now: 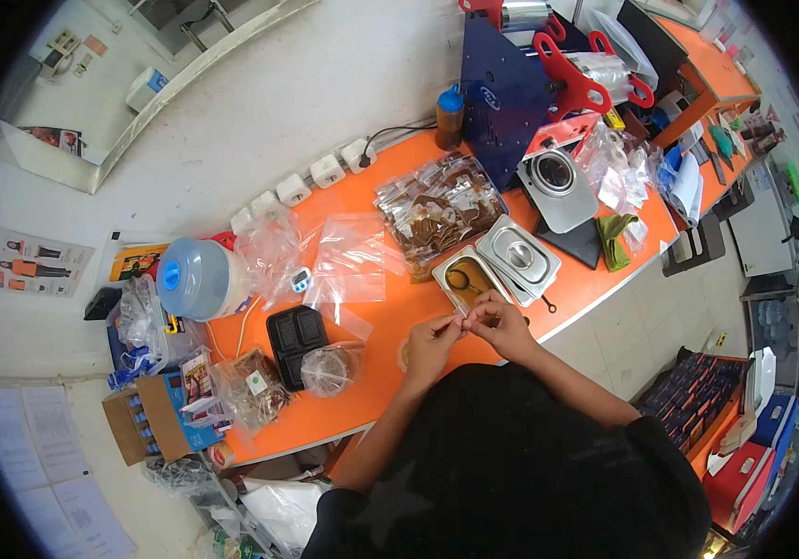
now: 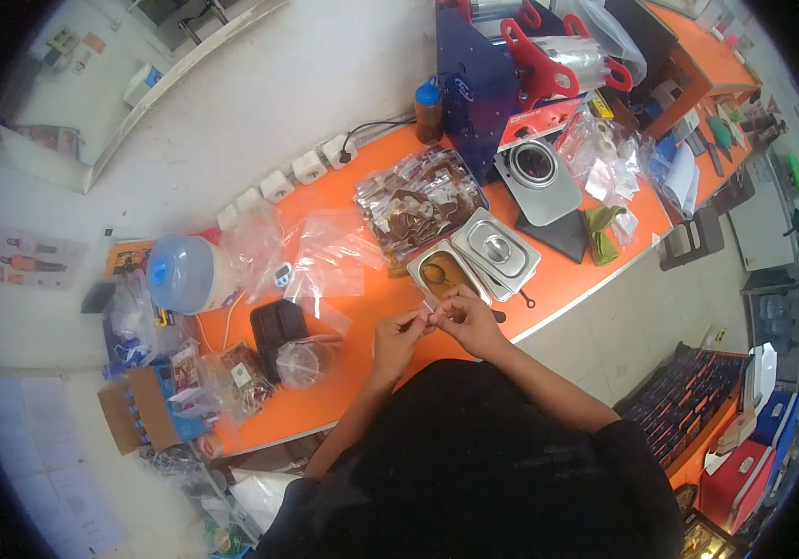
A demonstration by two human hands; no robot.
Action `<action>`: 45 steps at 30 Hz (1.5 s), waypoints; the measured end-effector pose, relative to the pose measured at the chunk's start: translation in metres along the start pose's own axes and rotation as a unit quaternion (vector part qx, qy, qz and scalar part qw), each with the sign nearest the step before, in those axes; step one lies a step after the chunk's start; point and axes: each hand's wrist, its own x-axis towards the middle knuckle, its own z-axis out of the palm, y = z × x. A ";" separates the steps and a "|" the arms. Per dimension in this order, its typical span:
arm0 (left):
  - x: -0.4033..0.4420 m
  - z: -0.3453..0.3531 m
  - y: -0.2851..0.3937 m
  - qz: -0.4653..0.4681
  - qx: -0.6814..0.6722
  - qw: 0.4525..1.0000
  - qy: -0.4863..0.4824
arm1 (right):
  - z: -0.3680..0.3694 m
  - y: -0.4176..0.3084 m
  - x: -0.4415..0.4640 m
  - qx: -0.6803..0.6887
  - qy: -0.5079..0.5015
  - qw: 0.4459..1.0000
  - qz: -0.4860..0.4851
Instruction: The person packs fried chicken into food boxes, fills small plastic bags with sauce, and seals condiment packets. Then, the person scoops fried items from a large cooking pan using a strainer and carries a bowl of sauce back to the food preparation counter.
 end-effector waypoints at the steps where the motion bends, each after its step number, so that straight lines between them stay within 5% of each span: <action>1: 0.000 0.000 -0.001 0.001 0.000 1.000 0.000 | 0.000 -0.003 -0.002 -0.027 -0.002 1.000 0.002; 6: 0.002 0.000 -0.009 0.020 -0.007 0.999 0.035 | 0.002 -0.029 -0.004 -0.204 -0.014 0.977 -0.064; 8: -0.001 0.004 -0.005 0.017 -0.011 0.999 0.046 | 0.002 -0.036 -0.003 -0.361 -0.010 0.908 -0.213; 11: -0.002 0.004 -0.002 0.016 0.033 0.998 0.051 | 0.005 -0.040 -0.005 -0.430 0.015 0.883 -0.186; 21: -0.008 0.009 0.014 0.037 0.124 0.991 0.034 | 0.004 -0.043 -0.008 -0.491 0.004 0.850 -0.190; 23: -0.007 0.005 0.008 0.029 0.097 0.994 0.029 | 0.002 -0.049 -0.010 -0.409 -0.042 0.906 -0.100; 27: -0.004 -0.001 -0.004 0.028 0.091 0.995 -0.007 | -0.008 -0.041 -0.005 -0.344 -0.075 0.934 -0.059; 29: -0.006 0.001 -0.006 0.028 0.138 0.990 -0.015 | -0.005 -0.045 -0.007 -0.534 -0.111 0.835 -0.077; 32: -0.007 0.006 -0.003 0.043 0.280 0.958 -0.035 | 0.004 -0.036 -0.008 -0.586 -0.160 0.792 -0.056; 34: -0.008 0.006 -0.004 0.058 0.373 0.925 -0.044 | 0.003 -0.025 -0.011 -0.581 -0.148 0.793 -0.105; 37: -0.009 0.000 0.007 -0.027 0.218 0.972 -0.078 | 0.000 -0.020 -0.011 -0.576 -0.136 0.788 -0.169; 40: -0.010 -0.003 0.030 -0.050 0.370 0.920 -0.120 | 0.002 -0.023 -0.013 -0.572 -0.136 0.787 -0.186; 45: -0.002 0.004 0.006 -0.031 0.418 0.908 -0.021 | 0.007 -0.010 -0.016 -0.590 -0.108 0.781 -0.172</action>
